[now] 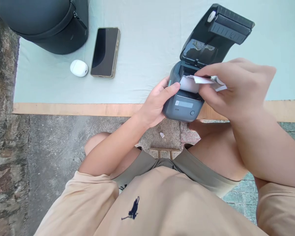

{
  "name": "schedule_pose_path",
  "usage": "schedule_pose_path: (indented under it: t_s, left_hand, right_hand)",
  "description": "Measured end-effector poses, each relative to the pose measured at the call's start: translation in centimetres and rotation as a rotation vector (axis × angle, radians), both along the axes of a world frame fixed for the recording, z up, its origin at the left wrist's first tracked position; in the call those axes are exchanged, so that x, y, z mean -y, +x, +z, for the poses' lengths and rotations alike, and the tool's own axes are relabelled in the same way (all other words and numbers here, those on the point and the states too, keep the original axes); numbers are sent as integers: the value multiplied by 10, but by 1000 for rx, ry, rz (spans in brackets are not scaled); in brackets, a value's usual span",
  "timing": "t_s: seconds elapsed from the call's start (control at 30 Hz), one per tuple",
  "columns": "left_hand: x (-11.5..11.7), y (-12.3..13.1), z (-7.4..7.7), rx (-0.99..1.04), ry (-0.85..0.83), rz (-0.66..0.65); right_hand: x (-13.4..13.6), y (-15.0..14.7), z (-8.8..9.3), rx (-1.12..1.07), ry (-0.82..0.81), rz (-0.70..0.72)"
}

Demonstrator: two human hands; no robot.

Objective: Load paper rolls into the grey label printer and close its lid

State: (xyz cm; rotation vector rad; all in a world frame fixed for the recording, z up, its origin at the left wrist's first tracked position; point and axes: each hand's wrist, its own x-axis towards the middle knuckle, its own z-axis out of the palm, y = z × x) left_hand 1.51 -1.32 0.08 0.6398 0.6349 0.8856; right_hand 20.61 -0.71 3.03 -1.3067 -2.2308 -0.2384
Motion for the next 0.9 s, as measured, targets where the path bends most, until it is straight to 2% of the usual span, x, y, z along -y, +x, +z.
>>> schedule_pose_path:
  t_s: [0.17, 0.33, 0.43, 0.5, 0.6, 0.77, 0.83, 0.9]
  left_hand:
    - [-2, -1, -3, 58, 7, 9]
    - [-1, -3, -3, 58, 15, 36]
    - [0, -5, -4, 18, 26, 33]
    - [0, -5, -5, 6, 51, 33]
    - [-1, -5, -10, -2, 92, 28]
    - [-6, -5, -17, 24, 109, -9]
    - [-6, -5, -18, 8, 128, -24]
    - [-7, -6, -17, 5, 149, -48]
  right_hand:
    - [8, -7, 0, -110, 200, 196]
    - [17, -23, 1, -92, 89, 340]
    - [18, -23, 4, -234, 0, 312]
    - [15, -19, 6, -323, -42, 214]
    - [7, -11, 6, -283, -90, 100]
    - [3, -6, 5, -253, -132, 193]
    - [5, -5, 10, -307, -77, 162]
    - [8, -4, 16, -353, -114, 145]
